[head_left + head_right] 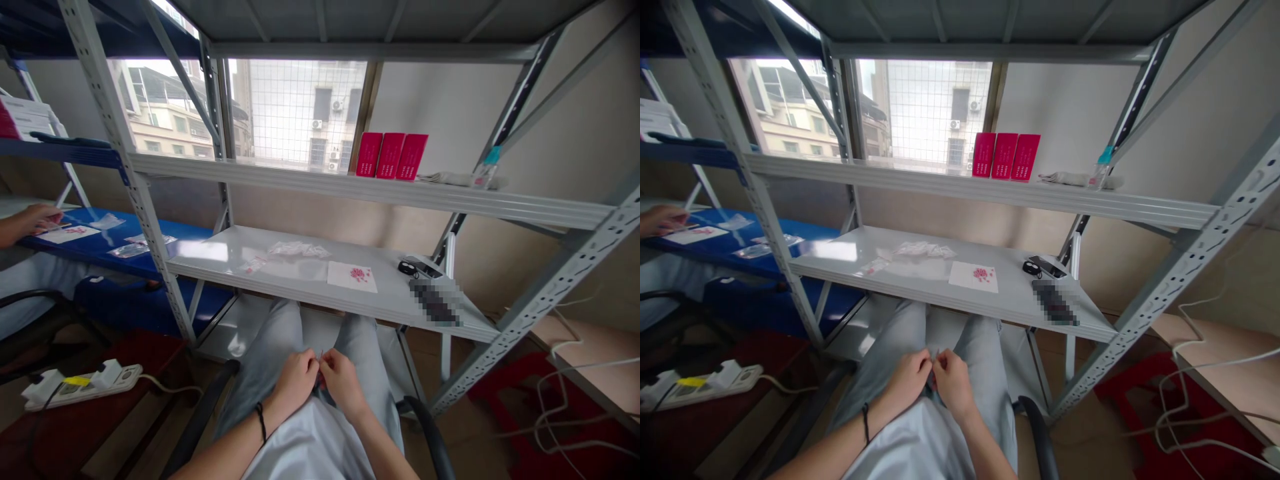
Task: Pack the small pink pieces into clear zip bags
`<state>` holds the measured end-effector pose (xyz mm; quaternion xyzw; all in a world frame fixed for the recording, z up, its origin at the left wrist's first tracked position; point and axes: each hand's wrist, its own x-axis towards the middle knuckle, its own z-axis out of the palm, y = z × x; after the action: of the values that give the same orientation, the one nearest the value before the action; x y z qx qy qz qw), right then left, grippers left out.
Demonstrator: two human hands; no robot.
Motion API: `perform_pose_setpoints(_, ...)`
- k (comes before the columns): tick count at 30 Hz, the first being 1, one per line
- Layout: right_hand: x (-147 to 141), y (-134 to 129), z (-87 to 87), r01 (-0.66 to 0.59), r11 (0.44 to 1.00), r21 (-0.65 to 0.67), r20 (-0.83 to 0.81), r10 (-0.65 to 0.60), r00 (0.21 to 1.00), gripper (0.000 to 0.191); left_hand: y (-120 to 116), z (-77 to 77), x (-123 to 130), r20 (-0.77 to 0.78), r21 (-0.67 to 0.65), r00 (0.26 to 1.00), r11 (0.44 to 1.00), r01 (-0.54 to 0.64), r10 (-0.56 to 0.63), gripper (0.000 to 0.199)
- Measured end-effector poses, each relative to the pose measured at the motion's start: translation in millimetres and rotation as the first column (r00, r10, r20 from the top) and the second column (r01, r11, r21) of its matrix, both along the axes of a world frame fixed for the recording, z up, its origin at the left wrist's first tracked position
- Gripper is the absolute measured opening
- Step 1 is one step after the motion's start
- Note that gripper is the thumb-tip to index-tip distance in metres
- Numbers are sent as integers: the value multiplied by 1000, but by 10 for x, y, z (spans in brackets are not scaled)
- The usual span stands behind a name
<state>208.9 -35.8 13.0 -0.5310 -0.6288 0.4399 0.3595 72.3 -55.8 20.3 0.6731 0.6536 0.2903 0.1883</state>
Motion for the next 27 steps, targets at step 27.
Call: perform_pose_setpoints(27, 112, 45, 344, -135, 937, 323, 386, 0, 922, 33, 79, 249, 18, -44, 102, 994, 989, 107, -103, 26)
